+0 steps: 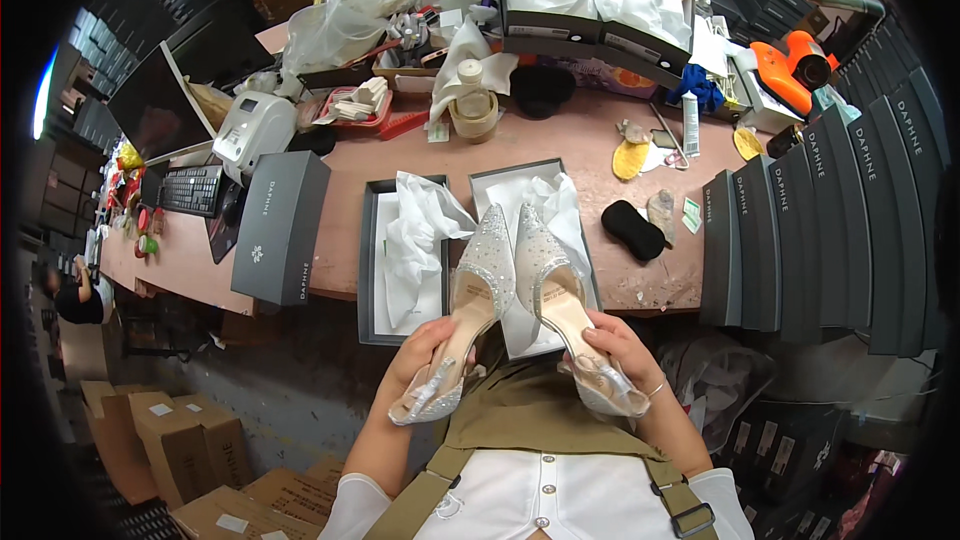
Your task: The recorder is packing finished silver high-heeled shoes into boxes using protective tissue paper and organizing them into stacks.
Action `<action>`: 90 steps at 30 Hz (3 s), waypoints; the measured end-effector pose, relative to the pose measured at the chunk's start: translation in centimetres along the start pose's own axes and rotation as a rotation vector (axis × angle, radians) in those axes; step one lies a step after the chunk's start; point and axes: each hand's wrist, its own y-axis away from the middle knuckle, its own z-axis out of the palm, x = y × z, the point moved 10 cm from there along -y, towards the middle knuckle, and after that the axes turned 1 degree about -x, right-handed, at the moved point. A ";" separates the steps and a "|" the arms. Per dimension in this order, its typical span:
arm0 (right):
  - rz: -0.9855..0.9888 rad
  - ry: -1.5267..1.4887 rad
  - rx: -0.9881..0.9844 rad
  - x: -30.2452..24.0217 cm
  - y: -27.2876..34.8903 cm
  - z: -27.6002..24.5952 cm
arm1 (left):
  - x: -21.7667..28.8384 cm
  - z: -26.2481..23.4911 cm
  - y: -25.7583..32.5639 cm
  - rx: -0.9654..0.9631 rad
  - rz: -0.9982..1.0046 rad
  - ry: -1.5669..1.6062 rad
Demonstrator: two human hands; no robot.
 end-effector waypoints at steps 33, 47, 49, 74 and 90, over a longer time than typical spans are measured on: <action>-0.035 -0.617 -0.145 1.8 -4.5 3.8 | 1.3 11.3 -1.8 -0.811 0.026 1.224; -0.133 -0.429 -0.268 -0.1 -4.1 2.1 | 0.5 8.9 -3.0 -0.648 0.088 0.801; -0.159 -0.305 -0.112 -0.8 -3.1 1.6 | 0.6 8.3 -3.0 -0.591 0.097 0.797; -0.655 0.535 0.425 -13.2 -1.0 -5.2 | 16.4 -3.3 1.9 0.844 0.930 -1.308; -0.697 1.334 0.315 -5.2 -7.5 -1.8 | 23.4 4.0 3.9 0.345 1.051 -0.572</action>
